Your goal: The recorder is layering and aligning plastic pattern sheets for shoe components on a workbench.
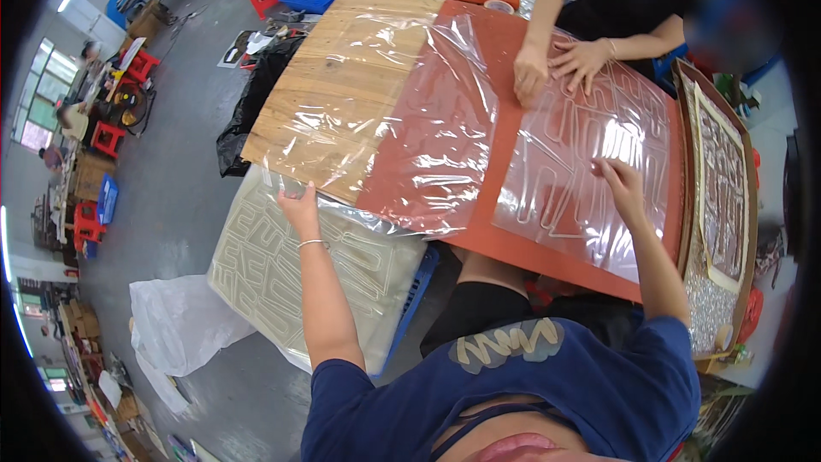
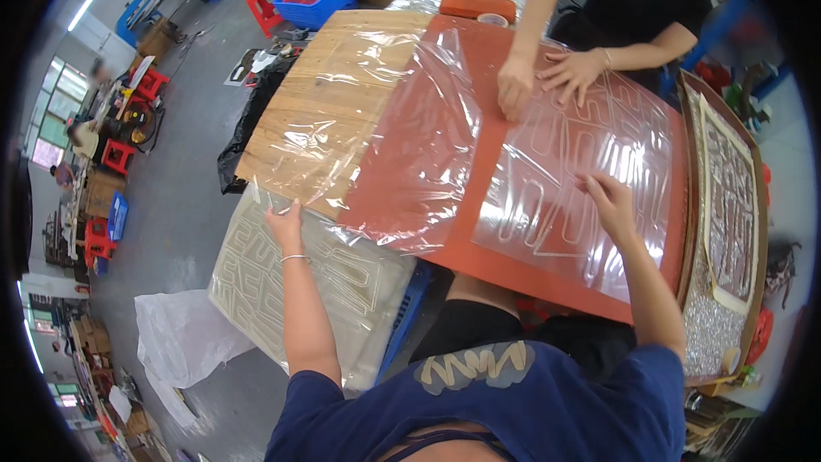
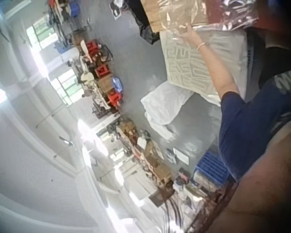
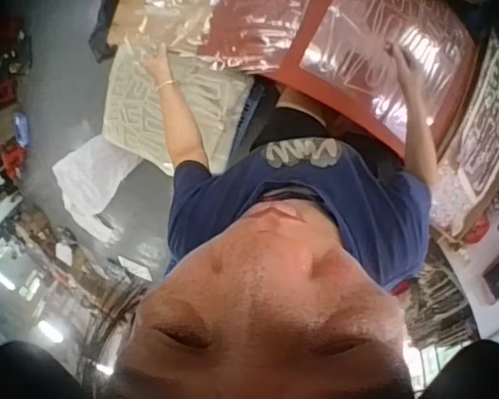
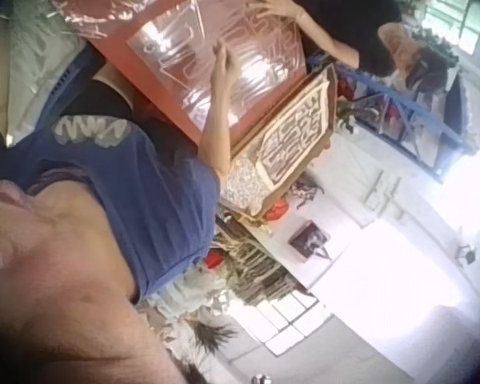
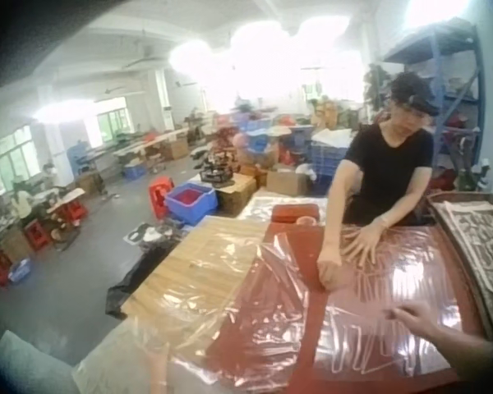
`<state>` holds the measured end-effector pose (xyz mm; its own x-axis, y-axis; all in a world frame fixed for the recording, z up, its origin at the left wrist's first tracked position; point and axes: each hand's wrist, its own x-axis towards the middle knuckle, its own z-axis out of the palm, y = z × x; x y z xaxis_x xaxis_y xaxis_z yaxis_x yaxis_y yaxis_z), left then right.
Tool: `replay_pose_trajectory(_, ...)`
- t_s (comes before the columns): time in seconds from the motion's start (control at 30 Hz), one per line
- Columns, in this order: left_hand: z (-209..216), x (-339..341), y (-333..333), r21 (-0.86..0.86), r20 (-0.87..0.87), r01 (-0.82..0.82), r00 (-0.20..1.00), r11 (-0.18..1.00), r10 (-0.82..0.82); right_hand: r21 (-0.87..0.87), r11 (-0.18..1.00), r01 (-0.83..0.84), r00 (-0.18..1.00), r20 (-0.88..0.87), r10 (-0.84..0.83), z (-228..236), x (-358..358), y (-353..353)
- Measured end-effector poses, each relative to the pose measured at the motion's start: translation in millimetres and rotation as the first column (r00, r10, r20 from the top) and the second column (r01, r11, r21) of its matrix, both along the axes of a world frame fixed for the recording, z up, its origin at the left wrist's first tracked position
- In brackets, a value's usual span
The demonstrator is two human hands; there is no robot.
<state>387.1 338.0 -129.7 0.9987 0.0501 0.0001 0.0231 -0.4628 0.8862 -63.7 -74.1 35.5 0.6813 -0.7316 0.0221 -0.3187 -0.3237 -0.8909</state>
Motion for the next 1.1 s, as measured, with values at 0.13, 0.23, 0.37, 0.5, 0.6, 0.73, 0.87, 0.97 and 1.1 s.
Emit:
replay_pose_trajectory(0.13,6.4,-31.1,-12.7,0.015,-0.037,-0.194,0.980,0.981,0.194,-0.207,0.925,0.318,0.933,-0.106,-0.344,-50.7,-147.3,19.2)
replay_pose_trajectory(0.23,33.7,-79.7,-20.0,0.157,0.287,-0.291,0.928,0.944,0.238,-0.524,0.832,0.185,0.916,-0.215,-0.339,-54.0,-204.4,45.9)
replay_pose_trajectory(0.37,83.4,-194.3,-93.5,0.098,0.572,0.212,0.787,0.972,-0.229,-0.721,0.690,0.063,0.809,-0.368,-0.459,-64.9,-247.3,51.7)
replay_pose_trajectory(0.5,100.9,-308.2,-163.6,0.341,0.575,0.605,0.471,0.719,-0.669,-0.670,0.733,0.120,0.735,-0.436,-0.519,-79.8,-267.2,28.9)
replay_pose_trajectory(0.6,77.2,-342.3,-180.5,0.402,0.496,0.630,0.460,0.664,-0.737,-0.672,0.731,0.115,0.831,-0.337,-0.441,-83.2,-253.3,23.5)
replay_pose_trajectory(0.73,56.0,-356.9,-188.5,0.515,0.509,0.526,0.447,0.677,-0.735,-0.692,0.706,0.148,0.911,-0.183,-0.370,-92.2,-240.5,25.9)
replay_pose_trajectory(0.87,57.1,-360.8,-187.2,0.563,0.569,0.426,0.422,0.708,-0.706,-0.668,0.729,0.149,0.967,-0.055,-0.248,-94.7,-218.5,34.4)
replay_pose_trajectory(0.97,57.1,-361.3,-185.3,0.580,0.563,0.429,0.403,0.693,-0.721,-0.654,0.742,0.149,0.981,0.005,-0.193,-96.2,-203.5,43.2)
replay_pose_trajectory(1.1,52.9,-361.5,-187.1,0.584,0.561,0.421,0.408,0.694,-0.720,-0.647,0.759,0.078,0.997,0.029,-0.077,-86.8,-197.7,61.8)
